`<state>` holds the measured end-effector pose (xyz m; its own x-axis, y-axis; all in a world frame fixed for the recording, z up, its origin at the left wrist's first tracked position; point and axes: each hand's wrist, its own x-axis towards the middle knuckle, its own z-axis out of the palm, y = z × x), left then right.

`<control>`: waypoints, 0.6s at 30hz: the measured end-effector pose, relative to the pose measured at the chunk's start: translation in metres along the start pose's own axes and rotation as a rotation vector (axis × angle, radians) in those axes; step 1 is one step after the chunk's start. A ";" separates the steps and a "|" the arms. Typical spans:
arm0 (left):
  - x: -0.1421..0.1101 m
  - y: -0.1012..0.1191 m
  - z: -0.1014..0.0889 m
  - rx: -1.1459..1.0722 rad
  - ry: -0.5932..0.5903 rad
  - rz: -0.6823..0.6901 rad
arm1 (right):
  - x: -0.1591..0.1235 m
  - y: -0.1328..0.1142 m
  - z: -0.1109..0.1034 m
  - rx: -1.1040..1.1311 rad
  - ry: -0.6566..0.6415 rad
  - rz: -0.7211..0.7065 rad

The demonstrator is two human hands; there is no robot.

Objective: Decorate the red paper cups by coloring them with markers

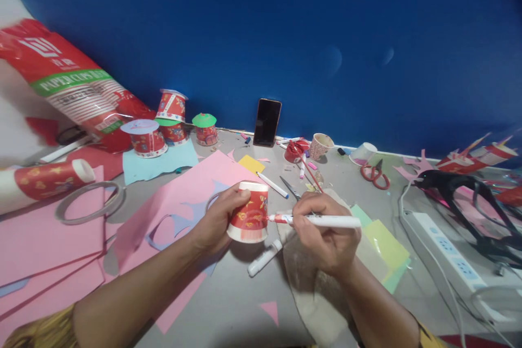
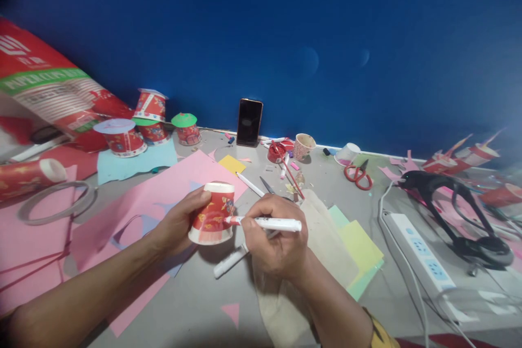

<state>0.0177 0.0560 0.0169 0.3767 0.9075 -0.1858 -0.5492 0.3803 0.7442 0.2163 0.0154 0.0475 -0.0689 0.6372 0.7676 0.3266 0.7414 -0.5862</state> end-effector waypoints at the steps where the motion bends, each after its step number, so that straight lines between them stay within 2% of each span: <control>1: 0.000 0.000 0.001 -0.006 0.008 -0.002 | 0.000 0.000 0.000 -0.002 0.001 -0.002; 5: 0.000 -0.001 0.001 -0.033 0.042 -0.015 | -0.001 0.000 0.000 -0.004 0.000 -0.017; 18: 0.001 -0.002 -0.004 -0.003 0.044 -0.006 | 0.002 -0.003 0.004 -0.049 -0.026 -0.120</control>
<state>0.0157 0.0568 0.0129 0.3468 0.9122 -0.2180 -0.5493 0.3860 0.7411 0.2116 0.0155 0.0499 -0.1343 0.5502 0.8241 0.3600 0.8019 -0.4768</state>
